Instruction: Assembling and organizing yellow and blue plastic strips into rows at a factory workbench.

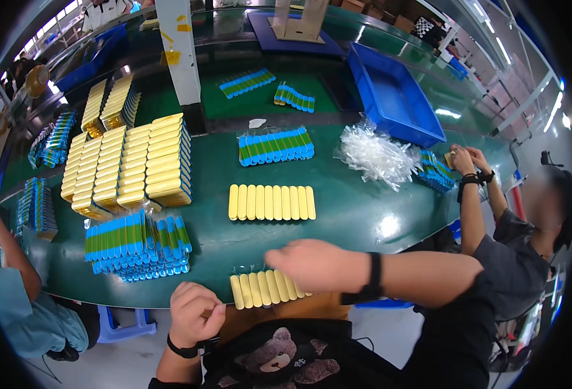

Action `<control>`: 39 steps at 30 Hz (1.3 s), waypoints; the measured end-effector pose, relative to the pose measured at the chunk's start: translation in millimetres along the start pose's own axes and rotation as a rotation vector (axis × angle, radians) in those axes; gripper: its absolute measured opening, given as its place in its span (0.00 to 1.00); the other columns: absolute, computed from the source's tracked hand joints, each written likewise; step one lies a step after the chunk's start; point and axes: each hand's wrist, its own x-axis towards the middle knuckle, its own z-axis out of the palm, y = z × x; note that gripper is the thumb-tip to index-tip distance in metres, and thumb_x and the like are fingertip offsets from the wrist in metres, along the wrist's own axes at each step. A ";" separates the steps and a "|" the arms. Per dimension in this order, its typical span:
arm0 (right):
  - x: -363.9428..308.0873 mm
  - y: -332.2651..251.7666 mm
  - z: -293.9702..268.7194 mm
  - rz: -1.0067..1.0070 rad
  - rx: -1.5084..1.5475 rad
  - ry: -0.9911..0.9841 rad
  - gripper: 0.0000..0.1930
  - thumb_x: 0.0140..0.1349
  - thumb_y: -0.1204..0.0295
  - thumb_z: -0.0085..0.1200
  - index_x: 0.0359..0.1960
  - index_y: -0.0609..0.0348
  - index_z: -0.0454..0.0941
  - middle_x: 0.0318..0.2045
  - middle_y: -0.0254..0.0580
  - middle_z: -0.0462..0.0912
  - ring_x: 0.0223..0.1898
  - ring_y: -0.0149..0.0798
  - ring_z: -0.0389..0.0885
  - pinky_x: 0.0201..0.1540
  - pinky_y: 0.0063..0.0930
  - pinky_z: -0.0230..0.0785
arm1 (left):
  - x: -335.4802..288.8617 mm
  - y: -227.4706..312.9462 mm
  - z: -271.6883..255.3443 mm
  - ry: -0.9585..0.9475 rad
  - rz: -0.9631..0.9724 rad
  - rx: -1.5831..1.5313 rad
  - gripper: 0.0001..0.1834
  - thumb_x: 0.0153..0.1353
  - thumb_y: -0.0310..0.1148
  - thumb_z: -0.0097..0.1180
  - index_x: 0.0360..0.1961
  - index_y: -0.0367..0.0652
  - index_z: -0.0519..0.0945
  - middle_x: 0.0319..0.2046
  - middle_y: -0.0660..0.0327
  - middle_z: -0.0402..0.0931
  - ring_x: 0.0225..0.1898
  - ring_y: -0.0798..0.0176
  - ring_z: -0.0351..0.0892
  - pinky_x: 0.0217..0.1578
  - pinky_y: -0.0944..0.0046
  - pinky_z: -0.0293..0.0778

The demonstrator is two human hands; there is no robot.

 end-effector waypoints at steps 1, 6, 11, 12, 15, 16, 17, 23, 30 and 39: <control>28.1 -10.0 8.0 -0.065 0.009 0.043 0.14 0.60 0.77 0.61 0.45 0.61 0.71 0.33 0.53 0.85 0.42 0.63 0.87 0.46 0.56 0.80 | -0.9 -2.3 0.0 -0.002 0.001 -0.002 0.14 0.52 0.26 0.71 0.22 0.48 0.74 0.27 0.65 0.83 0.27 0.57 0.79 0.31 0.57 0.69; 64.3 -28.7 11.7 -0.187 0.018 0.071 0.11 0.63 0.77 0.58 0.46 0.62 0.72 0.32 0.55 0.85 0.42 0.63 0.87 0.45 0.55 0.81 | -4.0 -3.5 0.2 0.007 -0.026 -0.017 0.13 0.53 0.26 0.71 0.23 0.46 0.75 0.27 0.63 0.83 0.26 0.55 0.78 0.31 0.56 0.69; -64.6 22.0 -21.6 0.162 -0.089 -0.103 0.13 0.65 0.73 0.60 0.49 0.60 0.75 0.36 0.55 0.87 0.43 0.62 0.87 0.46 0.56 0.79 | -6.4 2.4 1.6 0.026 -0.039 0.019 0.12 0.52 0.27 0.73 0.22 0.47 0.78 0.27 0.65 0.83 0.27 0.56 0.80 0.31 0.57 0.69; -89.3 29.0 -20.8 0.273 -0.076 -0.139 0.12 0.67 0.73 0.59 0.49 0.60 0.75 0.36 0.54 0.87 0.44 0.62 0.86 0.47 0.56 0.78 | -4.8 3.9 3.1 0.022 -0.026 0.016 0.12 0.52 0.27 0.73 0.22 0.47 0.78 0.27 0.65 0.83 0.27 0.56 0.80 0.31 0.57 0.69; -123.3 40.6 -7.1 0.379 0.030 0.021 0.07 0.70 0.73 0.59 0.47 0.60 0.78 0.36 0.55 0.87 0.43 0.63 0.86 0.47 0.55 0.78 | -4.8 2.7 5.7 0.004 -0.019 0.047 0.10 0.53 0.27 0.73 0.24 0.46 0.81 0.27 0.64 0.83 0.28 0.55 0.80 0.32 0.57 0.70; -125.5 43.0 -2.9 0.439 0.038 0.089 0.08 0.71 0.73 0.60 0.48 0.59 0.81 0.37 0.54 0.87 0.43 0.62 0.86 0.47 0.53 0.79 | -7.1 1.8 7.0 -0.002 -0.044 0.044 0.09 0.53 0.28 0.73 0.25 0.46 0.82 0.28 0.63 0.83 0.30 0.54 0.81 0.34 0.56 0.71; -125.2 46.9 1.3 0.441 0.038 0.102 0.08 0.71 0.73 0.60 0.48 0.59 0.81 0.37 0.54 0.87 0.43 0.62 0.86 0.47 0.53 0.79 | -7.1 3.1 7.3 -0.008 -0.071 0.044 0.08 0.52 0.28 0.73 0.26 0.46 0.83 0.29 0.63 0.84 0.32 0.53 0.81 0.35 0.56 0.72; -99.5 54.5 25.8 0.292 -0.335 0.809 0.15 0.64 0.67 0.67 0.52 0.53 0.86 0.48 0.46 0.83 0.50 0.57 0.82 0.54 0.50 0.76 | 11.8 32.0 13.5 -0.164 -0.015 0.199 0.16 0.52 0.36 0.79 0.40 0.46 0.87 0.47 0.60 0.84 0.50 0.51 0.81 0.51 0.53 0.72; -76.2 -35.4 64.8 -0.060 -0.095 0.733 0.18 0.60 0.62 0.70 0.50 0.53 0.85 0.45 0.42 0.84 0.49 0.49 0.84 0.56 0.44 0.75 | 49.3 64.7 36.8 -0.467 0.084 0.440 0.22 0.62 0.42 0.74 0.54 0.45 0.84 0.52 0.58 0.86 0.54 0.50 0.86 0.53 0.50 0.78; -8.9 -16.1 36.5 0.188 -0.142 0.590 0.08 0.60 0.74 0.60 0.41 0.60 0.80 0.38 0.49 0.86 0.42 0.53 0.87 0.44 0.46 0.78 | 115.2 29.2 58.7 -0.610 -0.154 0.482 0.11 0.76 0.36 0.54 0.42 0.38 0.79 0.35 0.42 0.85 0.39 0.33 0.85 0.43 0.35 0.79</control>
